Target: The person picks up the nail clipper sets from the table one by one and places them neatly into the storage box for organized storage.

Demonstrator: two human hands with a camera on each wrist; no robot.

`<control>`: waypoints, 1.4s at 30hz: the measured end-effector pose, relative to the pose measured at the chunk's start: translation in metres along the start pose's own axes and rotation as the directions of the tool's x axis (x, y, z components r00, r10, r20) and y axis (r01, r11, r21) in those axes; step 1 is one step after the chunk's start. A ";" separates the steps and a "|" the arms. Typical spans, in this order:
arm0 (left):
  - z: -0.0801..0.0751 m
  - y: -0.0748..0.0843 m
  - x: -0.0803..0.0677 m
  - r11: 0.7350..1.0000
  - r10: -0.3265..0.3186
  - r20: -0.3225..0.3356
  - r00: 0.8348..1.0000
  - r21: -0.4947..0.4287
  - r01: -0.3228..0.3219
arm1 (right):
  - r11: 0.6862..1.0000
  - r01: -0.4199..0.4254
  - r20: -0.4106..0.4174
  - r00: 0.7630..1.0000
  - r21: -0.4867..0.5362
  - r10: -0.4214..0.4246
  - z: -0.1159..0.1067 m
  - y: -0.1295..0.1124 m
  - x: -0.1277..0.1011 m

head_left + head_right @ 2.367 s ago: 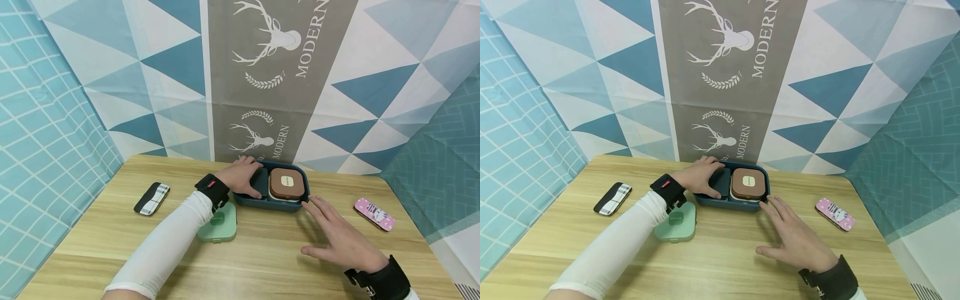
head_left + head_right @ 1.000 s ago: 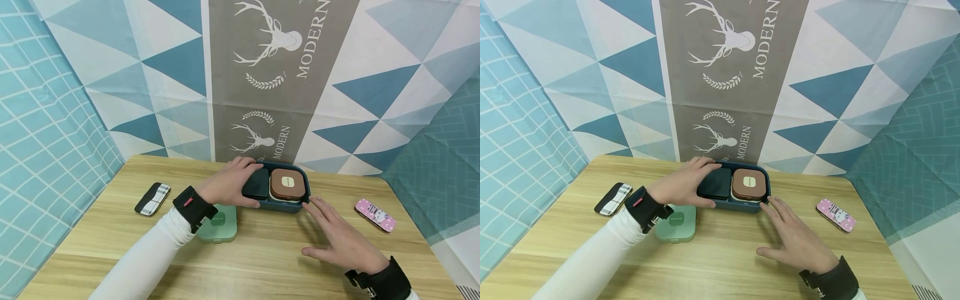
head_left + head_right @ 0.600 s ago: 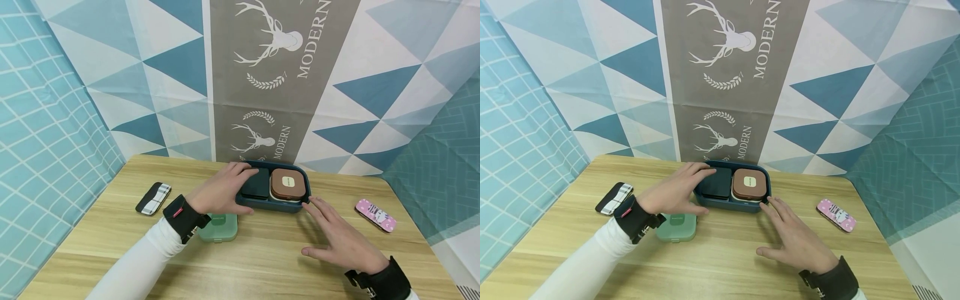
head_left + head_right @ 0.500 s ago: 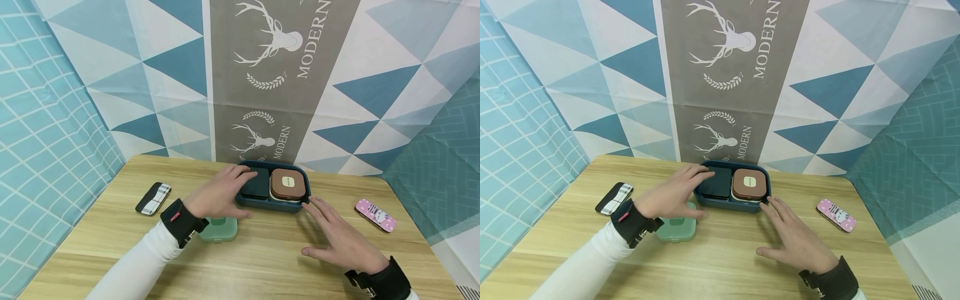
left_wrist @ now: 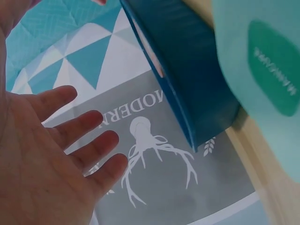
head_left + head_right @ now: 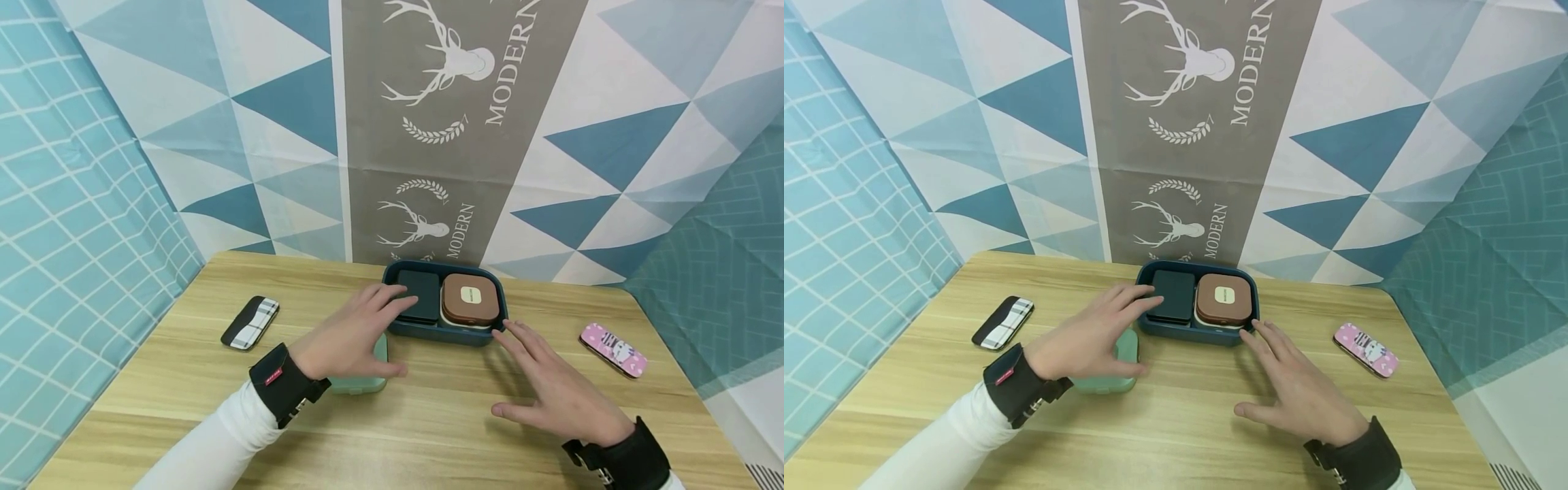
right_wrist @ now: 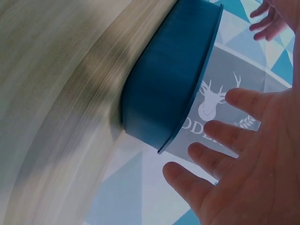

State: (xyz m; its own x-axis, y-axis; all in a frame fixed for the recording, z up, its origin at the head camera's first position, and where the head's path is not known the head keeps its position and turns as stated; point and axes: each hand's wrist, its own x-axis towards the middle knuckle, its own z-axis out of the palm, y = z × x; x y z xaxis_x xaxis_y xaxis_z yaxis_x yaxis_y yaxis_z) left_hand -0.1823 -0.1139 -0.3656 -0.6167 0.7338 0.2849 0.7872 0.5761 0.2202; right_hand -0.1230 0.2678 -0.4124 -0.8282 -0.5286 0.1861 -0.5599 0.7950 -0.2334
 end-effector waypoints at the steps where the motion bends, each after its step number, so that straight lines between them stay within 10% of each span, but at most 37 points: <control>1: 0.001 0.001 -0.002 1.000 -0.001 0.003 1.000 -0.001 0.001 | 1.000 0.002 -0.002 1.000 -0.001 -0.002 0.000 0.000 0.000; 42: 0.034 0.018 -0.053 0.983 -0.066 0.082 0.994 -0.165 0.079 | 1.000 -0.023 -0.009 1.000 -0.006 0.023 -0.008 -0.001 -0.001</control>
State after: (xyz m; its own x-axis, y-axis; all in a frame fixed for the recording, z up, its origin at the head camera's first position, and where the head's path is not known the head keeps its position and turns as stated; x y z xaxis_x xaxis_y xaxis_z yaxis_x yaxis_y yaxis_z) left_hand -0.1358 -0.1299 -0.4080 -0.6654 0.7212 0.1927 0.7257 0.5646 0.3932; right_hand -0.1216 0.2695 -0.4050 -0.8408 -0.5073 0.1889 -0.5402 0.8089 -0.2320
